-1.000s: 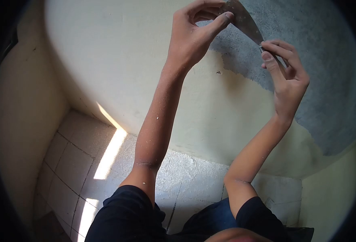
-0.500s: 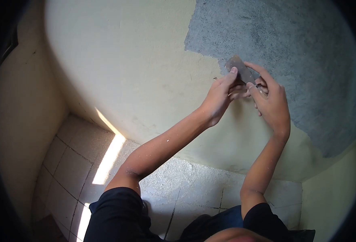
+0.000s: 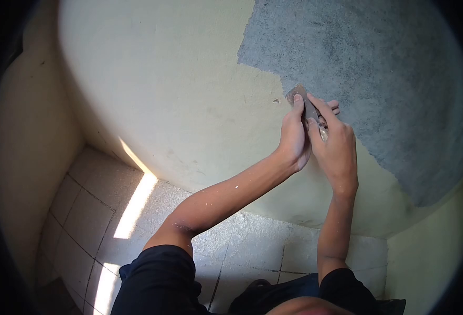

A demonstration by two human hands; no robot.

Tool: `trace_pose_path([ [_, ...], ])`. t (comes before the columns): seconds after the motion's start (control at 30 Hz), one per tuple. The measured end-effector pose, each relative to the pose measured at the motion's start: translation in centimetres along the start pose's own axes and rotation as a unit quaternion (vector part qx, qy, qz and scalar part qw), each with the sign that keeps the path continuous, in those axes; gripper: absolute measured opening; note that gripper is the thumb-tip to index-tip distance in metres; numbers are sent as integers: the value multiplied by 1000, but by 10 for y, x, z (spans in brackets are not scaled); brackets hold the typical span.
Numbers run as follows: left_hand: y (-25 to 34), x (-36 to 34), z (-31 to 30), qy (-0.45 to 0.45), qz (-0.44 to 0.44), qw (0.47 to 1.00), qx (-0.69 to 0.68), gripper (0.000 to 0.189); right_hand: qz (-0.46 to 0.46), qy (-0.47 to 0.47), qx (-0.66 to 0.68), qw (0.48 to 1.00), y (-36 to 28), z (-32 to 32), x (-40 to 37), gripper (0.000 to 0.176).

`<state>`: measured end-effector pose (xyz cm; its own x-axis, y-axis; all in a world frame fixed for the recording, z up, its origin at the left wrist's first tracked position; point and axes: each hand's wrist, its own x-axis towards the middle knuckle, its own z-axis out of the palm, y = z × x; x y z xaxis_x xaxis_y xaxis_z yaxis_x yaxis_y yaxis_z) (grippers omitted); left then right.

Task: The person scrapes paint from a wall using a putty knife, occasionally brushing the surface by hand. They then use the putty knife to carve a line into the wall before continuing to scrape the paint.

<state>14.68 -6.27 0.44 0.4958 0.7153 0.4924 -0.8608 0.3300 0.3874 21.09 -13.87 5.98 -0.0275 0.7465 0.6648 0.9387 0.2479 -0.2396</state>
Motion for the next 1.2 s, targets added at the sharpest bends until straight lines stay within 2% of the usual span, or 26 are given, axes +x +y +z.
trace_pose_path([
  [0.13, -2, 0, 1, 41, 15, 999, -21, 60, -2, 10, -28, 1000, -1, 8, -3, 45],
  [0.33, 7, 6, -9, 43, 5, 999, 1, 49, -40, 61, -29, 997, -3, 18, -1, 41],
  [0.43, 11, 5, 1, 81, 11, 996, -22, 48, -13, 53, 7, 999, -15, 16, -3, 38],
  [0.47, 17, 8, 8, 125, 22, 991, -32, 53, -43, 79, 12, 996, -12, 22, -2, 37],
  [0.57, 9, 14, 1, 73, 63, 995, -5, 55, -52, 78, 29, 995, -1, 24, 0, 36],
  [0.73, -12, 3, 12, 93, 42, 994, -49, 54, -6, 21, -35, 999, -1, 6, -4, 34],
  [0.87, -14, 5, 14, 108, 59, 990, -73, 57, -9, 38, -58, 998, -16, 5, -9, 34],
  [0.97, -11, 4, 7, 98, 63, 992, -48, 57, -16, 45, -73, 996, 2, 17, -6, 34],
  [1.07, -8, 1, 10, 130, 57, 989, -48, 55, -36, 45, -61, 997, 2, 20, -7, 34],
  [1.2, -4, 6, -3, 103, 69, 992, -8, 53, -47, 64, -36, 996, 5, 30, -3, 35],
])
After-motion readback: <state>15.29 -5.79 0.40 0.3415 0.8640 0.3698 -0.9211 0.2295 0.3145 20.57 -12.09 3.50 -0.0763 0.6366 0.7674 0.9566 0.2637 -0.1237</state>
